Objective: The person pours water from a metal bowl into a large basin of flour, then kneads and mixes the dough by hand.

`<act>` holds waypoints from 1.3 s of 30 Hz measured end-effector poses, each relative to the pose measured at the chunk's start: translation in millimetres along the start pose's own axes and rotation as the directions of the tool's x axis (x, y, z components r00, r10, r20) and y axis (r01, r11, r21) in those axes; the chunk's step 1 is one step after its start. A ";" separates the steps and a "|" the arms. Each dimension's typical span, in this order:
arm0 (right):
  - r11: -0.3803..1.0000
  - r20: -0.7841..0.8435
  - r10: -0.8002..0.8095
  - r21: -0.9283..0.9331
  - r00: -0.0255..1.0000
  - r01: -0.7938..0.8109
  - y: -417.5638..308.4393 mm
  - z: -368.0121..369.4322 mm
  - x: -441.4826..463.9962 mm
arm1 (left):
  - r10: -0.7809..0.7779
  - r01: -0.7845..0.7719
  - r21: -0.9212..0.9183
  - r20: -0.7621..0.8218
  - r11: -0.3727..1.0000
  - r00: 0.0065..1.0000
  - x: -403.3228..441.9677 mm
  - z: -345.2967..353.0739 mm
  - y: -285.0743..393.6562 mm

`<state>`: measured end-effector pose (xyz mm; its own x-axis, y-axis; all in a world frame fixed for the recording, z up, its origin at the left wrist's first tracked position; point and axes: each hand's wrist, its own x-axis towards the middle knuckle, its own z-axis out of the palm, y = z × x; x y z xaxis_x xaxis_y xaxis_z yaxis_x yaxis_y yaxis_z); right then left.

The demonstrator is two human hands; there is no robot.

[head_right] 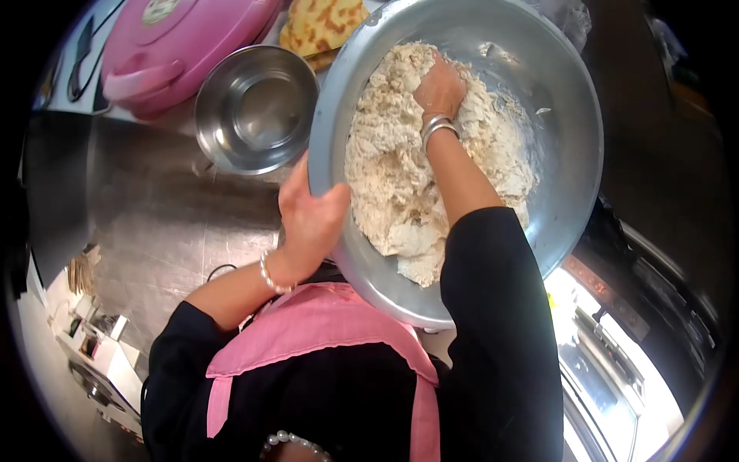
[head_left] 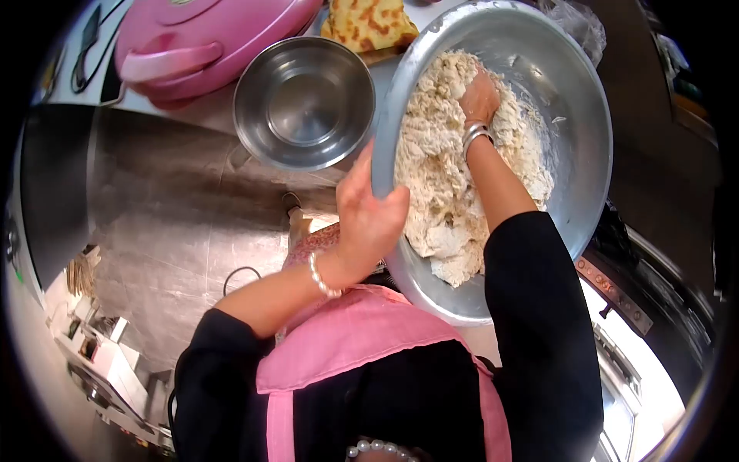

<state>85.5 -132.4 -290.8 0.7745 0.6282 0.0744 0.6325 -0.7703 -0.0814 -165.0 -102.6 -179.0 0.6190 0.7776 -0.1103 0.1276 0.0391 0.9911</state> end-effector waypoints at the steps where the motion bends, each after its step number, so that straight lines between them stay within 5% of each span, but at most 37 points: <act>1: 0.998 -0.073 -0.033 0.052 0.997 0.037 0.2 5.2 2.6 | 0.134 -0.136 -0.020 -0.082 0.991 0.988 1.6 2.7 -0.3; 2: 0.993 -0.145 -0.050 0.101 0.988 0.065 0.2 1.6 -3.8 | 0.057 -0.061 -0.068 -0.052 0.996 0.997 -0.7 1.0 1.6; 4: 0.981 -0.007 -0.155 0.120 0.988 0.155 1.7 -21.8 -8.5 | -0.067 0.070 -0.171 0.024 0.983 0.997 3.5 -0.4 3.8; 6: 0.961 0.132 -0.256 0.140 0.958 0.238 3.9 -44.8 -8.7 | 0.002 -0.002 -0.216 -0.001 0.976 1.000 7.3 3.7 0.6; 7: 0.984 0.485 -0.176 0.077 0.856 0.159 -13.1 -89.9 -7.1 | 0.017 -0.020 -0.235 -0.015 0.972 1.000 3.4 3.7 1.0; 10: 0.880 0.256 -0.432 0.327 0.865 0.344 22.8 -76.3 11.1 | -0.004 -0.002 -0.193 -0.031 0.981 1.000 3.9 3.9 3.7; 11: 0.861 0.502 -0.230 0.504 0.834 -0.065 19.0 -68.0 22.7 | -0.011 0.004 -0.191 -0.035 0.982 0.999 4.5 3.9 5.3; 14: 0.909 0.187 -0.362 0.287 0.913 0.301 -31.3 -63.6 -7.4 | -0.014 0.007 -0.186 -0.036 0.982 0.999 3.5 3.1 6.5; 16: 0.926 0.413 -0.362 0.261 0.836 0.273 -49.1 -79.3 -54.0 | 0.035 -0.041 -0.201 -0.031 0.979 0.999 6.4 4.3 0.1; 18: 0.879 0.054 -0.437 0.235 0.898 0.414 -54.5 -114.0 -130.7 | 0.028 -0.033 -0.319 -0.022 0.947 0.999 5.0 7.1 1.8; 20: 0.924 0.326 -0.381 0.124 0.865 0.360 -53.1 -155.8 -171.7 | 0.014 -0.013 -0.386 -0.001 0.923 1.000 8.4 7.9 -8.0; 23: 0.898 0.120 -0.430 0.155 0.895 0.411 -34.4 -166.0 -213.7 | 0.048 -0.052 -0.322 -0.021 0.945 0.999 8.8 8.4 -13.0; 26: 0.958 0.334 -0.281 0.047 0.900 0.281 -26.3 -133.6 -209.6 | 0.058 -0.066 -0.294 -0.036 0.954 0.998 6.4 8.5 -10.3; 27: 0.954 0.654 -0.059 -0.186 0.754 0.235 -38.1 -128.9 -194.6 | 0.061 -0.070 -0.301 -0.038 0.951 0.997 4.8 7.6 -8.1; 31: 0.840 0.657 -0.090 -0.354 0.749 0.411 -31.7 -99.7 -169.3 | 0.049 -0.053 -0.173 -0.027 0.984 0.998 2.8 4.3 -3.2; 34: 0.952 0.543 -0.072 -0.212 0.837 0.220 -24.3 -79.2 -140.0 | 0.019 -0.020 -0.025 -0.043 0.999 0.999 3.2 2.0 9.0; 35: 0.877 0.423 -0.103 -0.387 0.900 0.283 -26.5 -72.7 -134.8 | 0.065 -0.065 -0.030 -0.011 0.997 0.998 3.5 0.9 2.7; 38: 0.989 0.359 0.147 -0.035 0.922 -0.144 -41.2 -81.1 -93.4 | -0.078 0.081 -0.069 0.048 0.994 0.996 0.7 -2.4 1.9; 39: 0.996 0.083 0.019 -0.092 0.996 -0.012 -40.9 -72.4 -87.8 | -0.046 0.049 -0.061 0.034 0.997 0.998 -0.1 -2.2 0.6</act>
<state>-8.8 -164.0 -222.0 0.7844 0.6202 -0.0104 0.6203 -0.7843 0.0091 -166.7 -101.3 -178.2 0.6388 0.7528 -0.1588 0.1096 0.1152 0.9873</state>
